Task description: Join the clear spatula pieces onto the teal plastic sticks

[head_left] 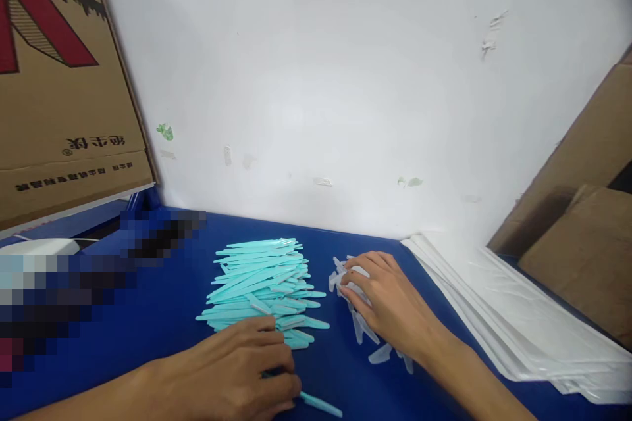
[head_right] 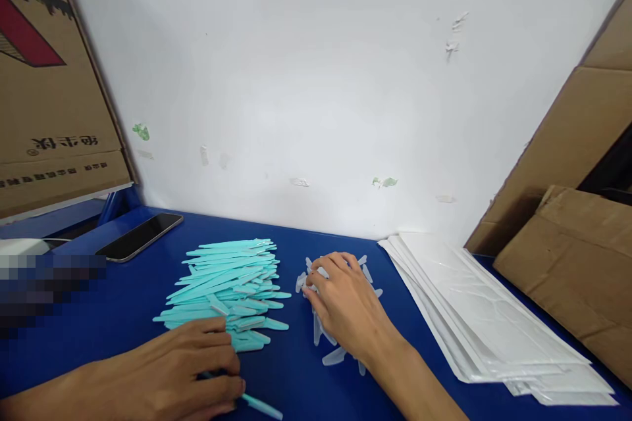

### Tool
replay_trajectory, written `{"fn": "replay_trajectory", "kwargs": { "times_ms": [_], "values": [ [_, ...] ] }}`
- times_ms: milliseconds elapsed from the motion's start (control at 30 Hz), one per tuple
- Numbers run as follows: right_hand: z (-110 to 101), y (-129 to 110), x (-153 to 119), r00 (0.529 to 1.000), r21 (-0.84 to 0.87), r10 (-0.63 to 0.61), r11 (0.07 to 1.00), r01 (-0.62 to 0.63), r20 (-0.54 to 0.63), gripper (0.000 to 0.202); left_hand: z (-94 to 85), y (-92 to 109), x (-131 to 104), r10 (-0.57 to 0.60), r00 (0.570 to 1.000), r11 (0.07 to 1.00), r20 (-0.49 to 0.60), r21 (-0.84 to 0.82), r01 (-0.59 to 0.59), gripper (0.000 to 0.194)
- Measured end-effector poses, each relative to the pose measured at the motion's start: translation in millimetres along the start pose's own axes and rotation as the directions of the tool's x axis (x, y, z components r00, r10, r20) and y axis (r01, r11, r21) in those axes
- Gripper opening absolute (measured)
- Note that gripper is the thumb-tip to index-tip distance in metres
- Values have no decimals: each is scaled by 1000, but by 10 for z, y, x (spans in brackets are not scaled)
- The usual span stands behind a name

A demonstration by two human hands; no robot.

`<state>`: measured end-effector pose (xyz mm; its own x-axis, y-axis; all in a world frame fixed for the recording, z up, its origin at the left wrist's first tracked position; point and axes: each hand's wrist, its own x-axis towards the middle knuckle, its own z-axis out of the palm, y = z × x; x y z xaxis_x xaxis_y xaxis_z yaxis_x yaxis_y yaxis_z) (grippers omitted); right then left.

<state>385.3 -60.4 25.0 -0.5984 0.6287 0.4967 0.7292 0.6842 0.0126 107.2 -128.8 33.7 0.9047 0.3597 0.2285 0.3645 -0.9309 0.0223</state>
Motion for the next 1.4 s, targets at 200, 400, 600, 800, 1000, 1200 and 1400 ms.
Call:
{"fn": "replay_trajectory", "kwargs": {
  "times_ms": [200,400,600,800,1000,1200,1400],
  "values": [
    [28,-20,-11,999,-124,-45,991,47,22,7,-45,-97,-19,-55,997,998,-63,39,57,12],
    [101,-7,-19,998,-126,-66,990,67,8,3,-147,-218,-43,-134,987,973,93,200,113,15],
    [49,-48,15,990,-59,-112,992,107,-90,8,-147,-210,-58,-153,972,948,181,305,93,12],
    [37,-117,27,980,12,-117,993,120,-158,17,-116,-196,-62,-143,976,945,165,315,86,8],
    [32,-158,26,964,41,-184,980,195,-194,16,-92,-164,-55,-130,981,961,146,263,88,8],
    [9,-200,33,938,29,-232,968,248,-259,14,-104,-171,-27,-204,979,971,-14,128,204,13],
    [-23,-266,29,898,48,-257,955,292,-356,15,3,-230,-66,-285,935,934,-211,156,320,33]
  ]
}}
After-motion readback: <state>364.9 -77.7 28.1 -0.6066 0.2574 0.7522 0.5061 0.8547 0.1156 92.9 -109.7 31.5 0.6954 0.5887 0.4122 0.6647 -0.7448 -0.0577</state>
